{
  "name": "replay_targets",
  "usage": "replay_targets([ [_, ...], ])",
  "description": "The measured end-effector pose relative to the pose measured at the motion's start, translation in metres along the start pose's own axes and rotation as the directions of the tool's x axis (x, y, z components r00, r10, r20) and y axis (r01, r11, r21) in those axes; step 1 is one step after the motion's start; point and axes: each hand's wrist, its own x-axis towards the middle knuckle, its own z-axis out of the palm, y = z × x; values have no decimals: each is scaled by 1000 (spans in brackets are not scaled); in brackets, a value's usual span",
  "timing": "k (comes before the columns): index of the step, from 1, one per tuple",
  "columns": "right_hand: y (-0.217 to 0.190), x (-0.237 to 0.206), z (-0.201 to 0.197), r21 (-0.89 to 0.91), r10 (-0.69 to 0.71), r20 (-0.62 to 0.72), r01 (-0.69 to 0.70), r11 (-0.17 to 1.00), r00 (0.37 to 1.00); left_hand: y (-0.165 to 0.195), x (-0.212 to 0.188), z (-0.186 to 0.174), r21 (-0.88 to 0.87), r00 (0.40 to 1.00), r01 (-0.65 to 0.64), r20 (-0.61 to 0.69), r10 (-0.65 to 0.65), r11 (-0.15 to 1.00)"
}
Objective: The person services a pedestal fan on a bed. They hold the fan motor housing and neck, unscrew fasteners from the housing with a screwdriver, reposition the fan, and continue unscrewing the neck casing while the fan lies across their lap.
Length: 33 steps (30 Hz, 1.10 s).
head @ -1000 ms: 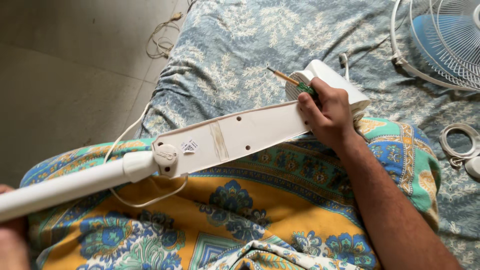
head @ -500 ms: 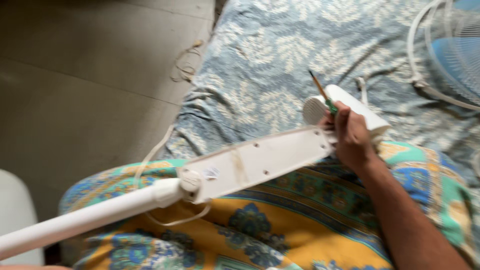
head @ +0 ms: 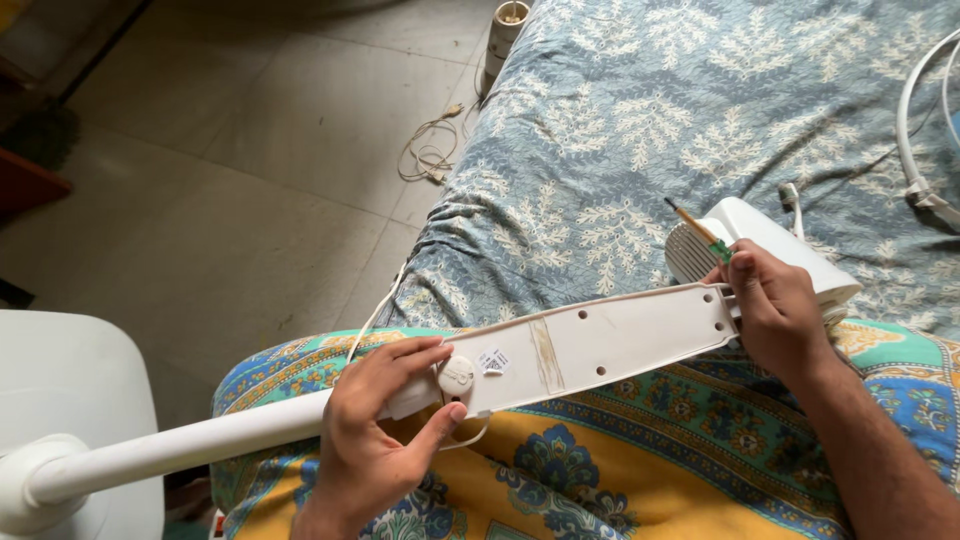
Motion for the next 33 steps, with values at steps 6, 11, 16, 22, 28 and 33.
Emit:
replay_targets([
  [6, 6, -2, -2, -37, 72, -5, -72, 997, 997, -4, -8, 12, 48, 994, 69, -90, -64, 996],
  [11, 0, -3, -1, -81, 55, -44, -59, 995, 997, -6, -7, 19, 45, 985, 104, -140, -97, 993],
  [16, -2, -5, 3, -95, 24, -102, -34, 995, 994, -6, -10, 27, 68, 971, 141, -203, -125, 988],
  [22, -2, -5, 1, -171, 0, -96, -16, 985, 995, 4, -6, 52, 82, 883, 280, -414, -223, 957],
  [28, -2, -6, -2, -112, 8, -74, -17, 994, 997, -5, -21, 16, 95, 990, -4, -143, 17, 995],
  [33, -6, -5, -2, -86, 27, -49, -31, 996, 998, -8, -17, 20, -2, 981, 101, -166, -100, 995],
])
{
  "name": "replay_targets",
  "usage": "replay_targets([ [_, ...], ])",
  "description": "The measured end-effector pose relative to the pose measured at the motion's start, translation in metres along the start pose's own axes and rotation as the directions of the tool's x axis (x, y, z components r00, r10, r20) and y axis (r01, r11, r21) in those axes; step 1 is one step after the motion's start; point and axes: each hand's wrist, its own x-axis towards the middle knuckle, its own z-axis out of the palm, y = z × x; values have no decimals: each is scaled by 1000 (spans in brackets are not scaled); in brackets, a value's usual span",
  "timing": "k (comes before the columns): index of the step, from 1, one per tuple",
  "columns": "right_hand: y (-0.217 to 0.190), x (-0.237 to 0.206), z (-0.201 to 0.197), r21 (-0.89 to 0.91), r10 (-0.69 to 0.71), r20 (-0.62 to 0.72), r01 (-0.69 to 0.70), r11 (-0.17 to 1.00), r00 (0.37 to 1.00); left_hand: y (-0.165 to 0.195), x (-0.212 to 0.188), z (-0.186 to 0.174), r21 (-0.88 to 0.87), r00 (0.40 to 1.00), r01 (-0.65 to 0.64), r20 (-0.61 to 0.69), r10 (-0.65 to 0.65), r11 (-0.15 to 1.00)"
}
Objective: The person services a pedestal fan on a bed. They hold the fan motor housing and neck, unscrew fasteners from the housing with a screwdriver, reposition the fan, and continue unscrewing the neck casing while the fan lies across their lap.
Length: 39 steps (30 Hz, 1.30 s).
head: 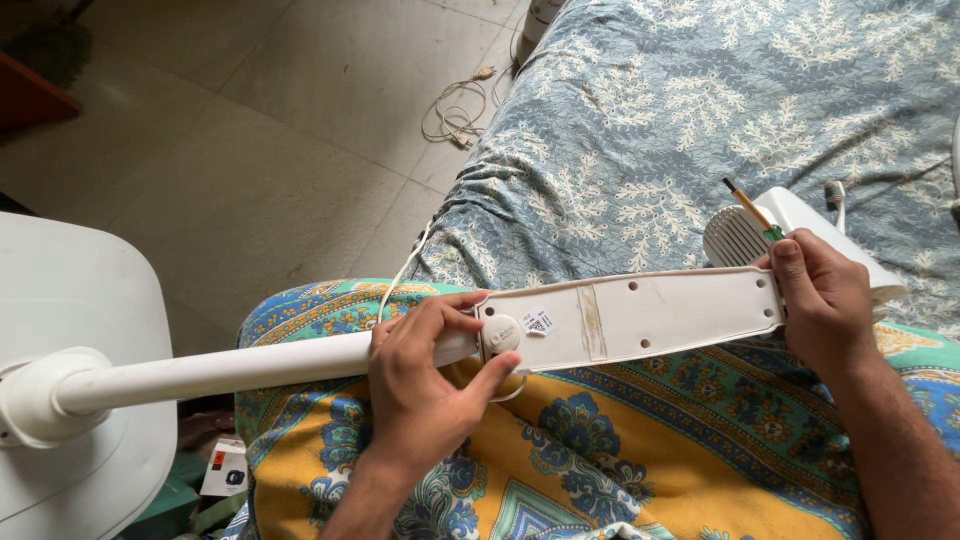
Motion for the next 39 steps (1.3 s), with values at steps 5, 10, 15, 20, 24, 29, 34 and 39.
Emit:
replay_targets([
  [5, -4, 0, 0, -11, -5, -3, 5, 1000, 1000, 9, 6, 11, 100, 990, 137, 17, -139, 986],
  [10, -4, 0, 0, -15, -23, 9, 23, 1000, 1000, 11, 8, -3, 85, 999, -43, 18, 41, 995],
  [15, -5, 11, 3, -37, -31, -16, 30, 999, 999, 0, 21, 2, 72, 1000, -10, 13, 9, 997],
  [20, -6, 28, 8, -88, -57, -64, 52, 995, 996, -9, 36, 11, 258, 971, -183, -104, 215, 949],
  [24, -6, 39, 12, -58, -81, -63, 77, 995, 995, -21, 55, 13, 225, 991, -97, -72, 116, 970],
  [29, -8, 46, 22, -72, -26, -63, 21, 997, 998, -53, 75, 25, 112, 991, -105, -70, 113, 988],
  [34, -22, 29, 38, -226, 47, -46, -56, 972, 998, -85, 79, 49, -28, 970, 230, 86, -227, 973],
  [39, -60, 38, 65, -459, -367, -133, 272, 846, 921, -108, 85, 70, -53, 975, 180, 139, -171, 982],
])
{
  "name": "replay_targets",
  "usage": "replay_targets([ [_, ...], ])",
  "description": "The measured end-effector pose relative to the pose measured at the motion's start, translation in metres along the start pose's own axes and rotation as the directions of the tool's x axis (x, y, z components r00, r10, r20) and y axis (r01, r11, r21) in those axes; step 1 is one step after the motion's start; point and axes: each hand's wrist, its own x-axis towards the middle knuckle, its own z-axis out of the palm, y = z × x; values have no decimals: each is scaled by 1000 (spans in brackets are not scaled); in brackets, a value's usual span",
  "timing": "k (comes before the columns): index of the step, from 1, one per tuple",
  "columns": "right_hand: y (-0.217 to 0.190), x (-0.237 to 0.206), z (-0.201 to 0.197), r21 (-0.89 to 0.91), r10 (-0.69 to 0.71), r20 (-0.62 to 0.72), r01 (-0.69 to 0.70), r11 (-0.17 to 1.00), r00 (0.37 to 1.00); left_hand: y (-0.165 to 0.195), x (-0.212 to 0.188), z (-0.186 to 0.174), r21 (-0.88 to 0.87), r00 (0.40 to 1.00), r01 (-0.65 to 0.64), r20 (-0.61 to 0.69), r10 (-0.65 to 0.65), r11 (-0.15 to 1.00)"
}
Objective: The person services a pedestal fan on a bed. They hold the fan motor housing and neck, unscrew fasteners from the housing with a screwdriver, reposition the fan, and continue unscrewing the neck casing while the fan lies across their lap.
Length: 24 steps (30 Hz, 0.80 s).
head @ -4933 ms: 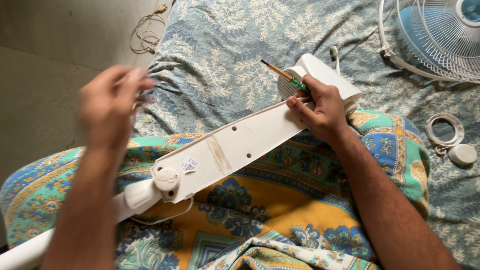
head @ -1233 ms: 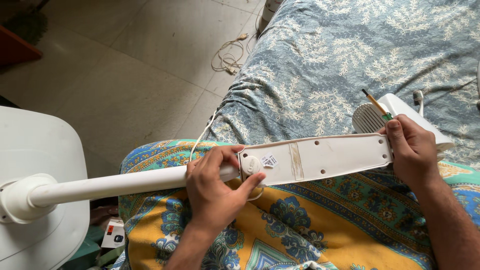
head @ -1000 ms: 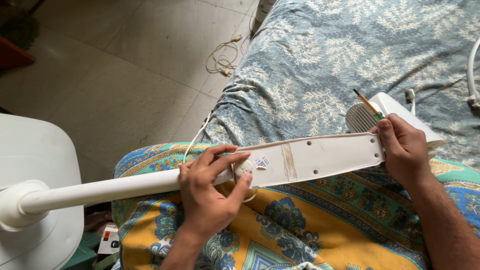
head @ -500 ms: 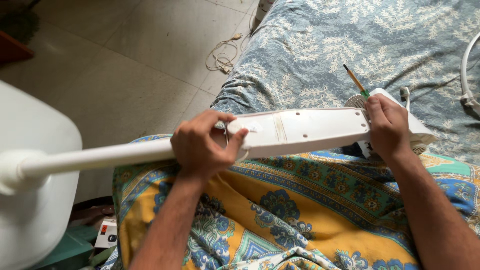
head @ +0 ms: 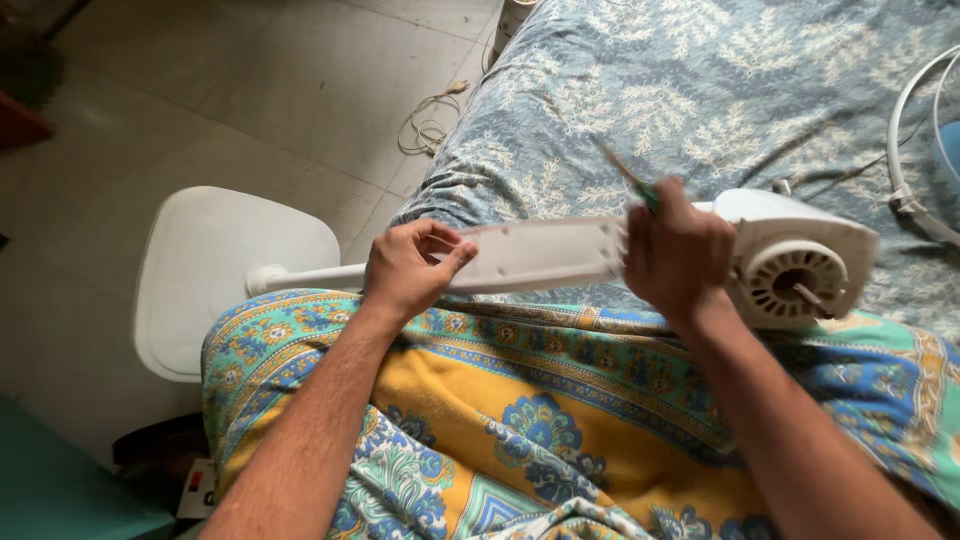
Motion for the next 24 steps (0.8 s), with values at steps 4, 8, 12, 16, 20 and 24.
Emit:
replay_targets([
  [4, -19, 35, 23, 6, 91, 169, -94, 996, 981, -38, 10, -10, 268, 953, 303, -92, -289, 915],
  [8, -13, 32, 30, 27, 98, 167, -104, 994, 981, -91, 37, -8, 346, 855, 483, 11, -519, 804],
  [12, -12, 20, 33, 0, 43, 124, -43, 999, 991, -131, 72, -8, 197, 521, 817, 154, -840, 542],
  [16, -13, 11, 31, -40, -33, 83, 36, 999, 996, -145, 86, -18, -24, 301, 952, 251, -920, 305],
  [20, -11, 6, 30, -31, -74, 54, 76, 997, 996, -147, 94, -24, 868, 417, 274, 280, -864, 414],
  [24, -12, 3, 28, -38, -62, 60, 64, 997, 996, -150, 98, -17, 476, 347, -876, 504, -791, -81],
])
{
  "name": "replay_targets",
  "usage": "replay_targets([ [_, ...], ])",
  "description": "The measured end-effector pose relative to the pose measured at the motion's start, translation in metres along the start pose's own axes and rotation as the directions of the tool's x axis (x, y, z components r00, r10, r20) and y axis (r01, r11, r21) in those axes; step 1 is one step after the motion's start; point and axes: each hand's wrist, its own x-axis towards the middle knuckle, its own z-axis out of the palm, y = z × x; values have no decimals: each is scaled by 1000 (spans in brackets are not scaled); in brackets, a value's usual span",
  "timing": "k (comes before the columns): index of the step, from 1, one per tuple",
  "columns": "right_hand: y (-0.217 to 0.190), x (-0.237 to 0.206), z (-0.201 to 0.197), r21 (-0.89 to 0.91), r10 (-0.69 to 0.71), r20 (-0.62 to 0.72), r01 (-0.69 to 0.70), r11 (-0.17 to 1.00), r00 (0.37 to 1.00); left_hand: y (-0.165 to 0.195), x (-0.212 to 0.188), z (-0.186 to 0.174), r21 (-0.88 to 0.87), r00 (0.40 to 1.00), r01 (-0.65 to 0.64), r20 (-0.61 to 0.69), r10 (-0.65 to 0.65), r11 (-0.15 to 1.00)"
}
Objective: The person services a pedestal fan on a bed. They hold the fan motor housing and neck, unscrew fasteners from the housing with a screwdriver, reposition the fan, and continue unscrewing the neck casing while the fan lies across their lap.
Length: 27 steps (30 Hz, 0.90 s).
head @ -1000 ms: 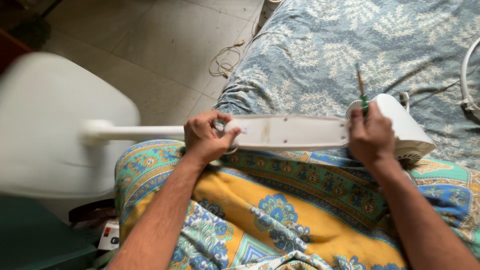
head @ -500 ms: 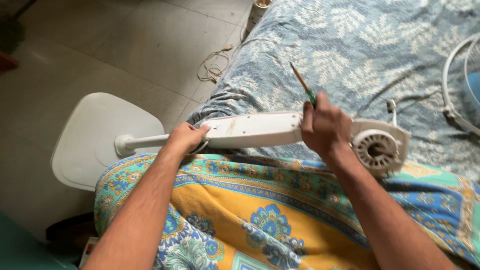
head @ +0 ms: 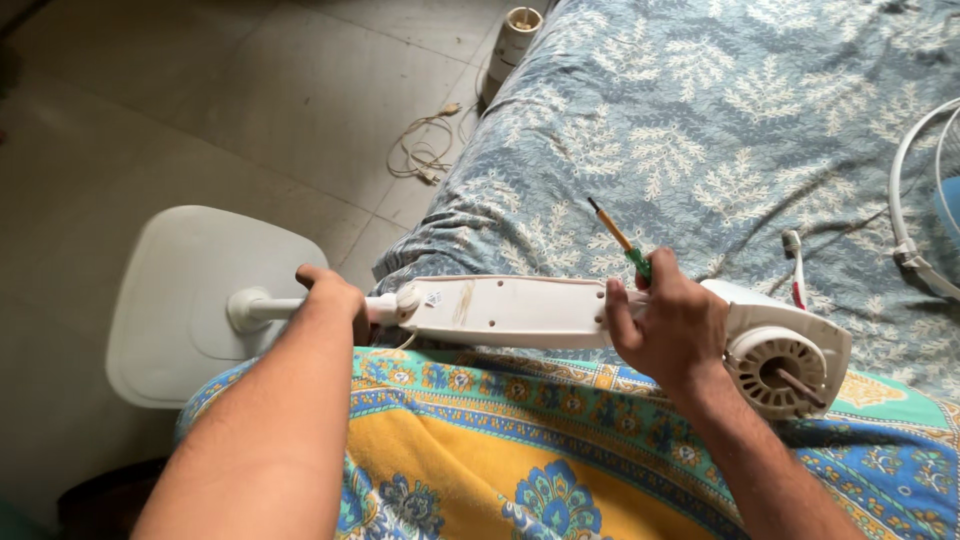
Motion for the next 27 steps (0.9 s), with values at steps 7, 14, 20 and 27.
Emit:
replay_targets([
  [7, 14, 1, -9, 25, -57, -77, 59, 998, 995, 16, 35, 8, 525, 937, -51, 321, 141, -850],
  [14, 68, -4, -44, 33, -36, -194, 44, 999, 980, 6, 36, -5, 321, 968, -219, 187, -165, -922],
  [20, 135, -8, -72, 60, -55, -268, 74, 995, 962, 32, -2, -32, 278, 992, -93, -58, -113, -956],
  [27, 180, -5, -91, 74, -108, -195, 125, 989, 975, 85, 1, -61, 267, 992, 55, -128, 21, -962],
])
